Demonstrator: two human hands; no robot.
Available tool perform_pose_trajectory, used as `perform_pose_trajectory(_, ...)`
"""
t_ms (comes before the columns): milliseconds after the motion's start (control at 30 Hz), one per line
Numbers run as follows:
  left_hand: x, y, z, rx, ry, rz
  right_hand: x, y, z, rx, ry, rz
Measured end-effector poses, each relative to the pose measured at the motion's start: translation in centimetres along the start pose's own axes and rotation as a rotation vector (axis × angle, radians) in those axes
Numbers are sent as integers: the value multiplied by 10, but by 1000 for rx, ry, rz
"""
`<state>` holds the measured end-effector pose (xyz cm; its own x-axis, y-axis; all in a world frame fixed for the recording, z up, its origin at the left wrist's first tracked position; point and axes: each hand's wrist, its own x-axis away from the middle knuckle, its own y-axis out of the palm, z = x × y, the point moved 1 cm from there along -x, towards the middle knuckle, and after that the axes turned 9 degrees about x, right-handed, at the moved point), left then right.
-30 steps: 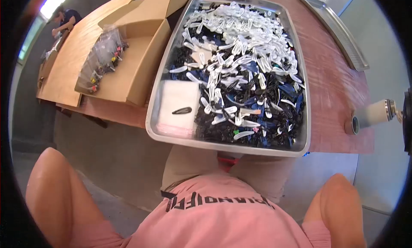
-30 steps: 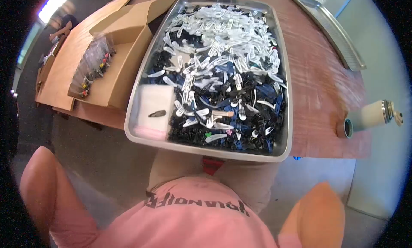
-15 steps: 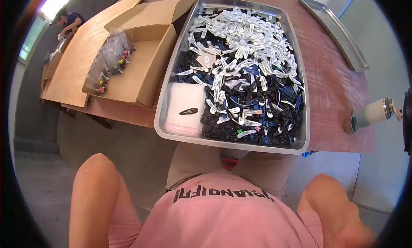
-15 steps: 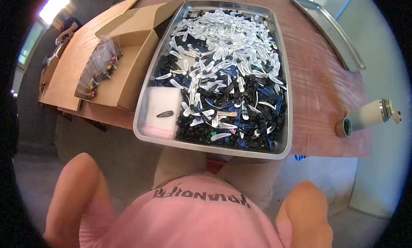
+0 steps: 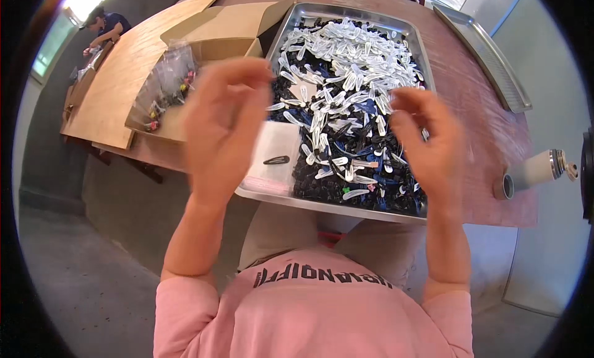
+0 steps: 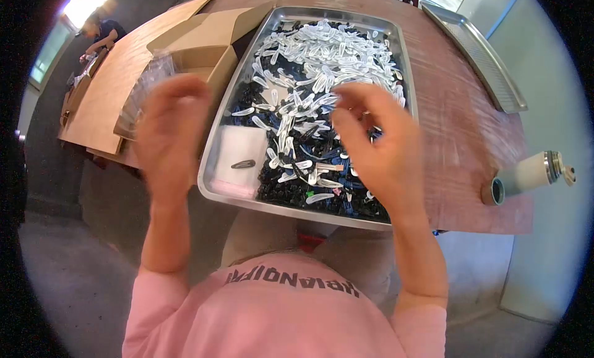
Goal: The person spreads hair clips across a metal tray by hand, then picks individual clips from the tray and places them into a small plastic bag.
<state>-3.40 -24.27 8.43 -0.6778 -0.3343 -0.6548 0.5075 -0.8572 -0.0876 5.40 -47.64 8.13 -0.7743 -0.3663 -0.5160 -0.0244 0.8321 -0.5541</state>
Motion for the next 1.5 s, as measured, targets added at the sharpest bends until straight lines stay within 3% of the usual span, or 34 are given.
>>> perform_pose_trajectory(67,8,11,-48,36,-178,-77,1,21,18,27,24,-283)
perform_pose_trajectory(133,11,16,-77,32,-194,-108,2,41,28,225,-232,-433)
perform_pose_trajectory(267,7,19,-100,75,-229,-55,0,77,28,507,-401,-622)
perform_pose_trajectory(433,10,19,-114,27,-208,-21,-18,103,23,532,-470,-667)
perform_pose_trajectory(500,15,15,-115,-8,-245,-50,-24,108,21,539,-384,-690)
perform_pose_trajectory(633,16,8,-114,-59,-202,32,-27,138,27,294,-357,-478)
perform_pose_trajectory(767,19,3,-115,13,-226,108,-27,157,26,312,-260,-607)
perform_pose_trajectory(967,20,-2,-115,65,-255,147,-16,167,31,217,-191,-530)
perform_pose_trajectory(1133,20,-3,-117,72,-255,142,-17,162,32,235,-194,-505)
perform_pose_trajectory(1200,21,-4,-118,72,-237,147,-15,161,34,236,-336,-366)
perform_pose_trajectory(1300,21,-5,-116,87,-257,147,-14,158,31,195,-383,-250)
perform_pose_trajectory(1433,20,-6,-116,140,-256,189,-13,156,28,197,-345,-230)
perform_pose_trajectory(1500,21,-6,-115,141,-275,192,-14,154,26,-11,-297,-247)
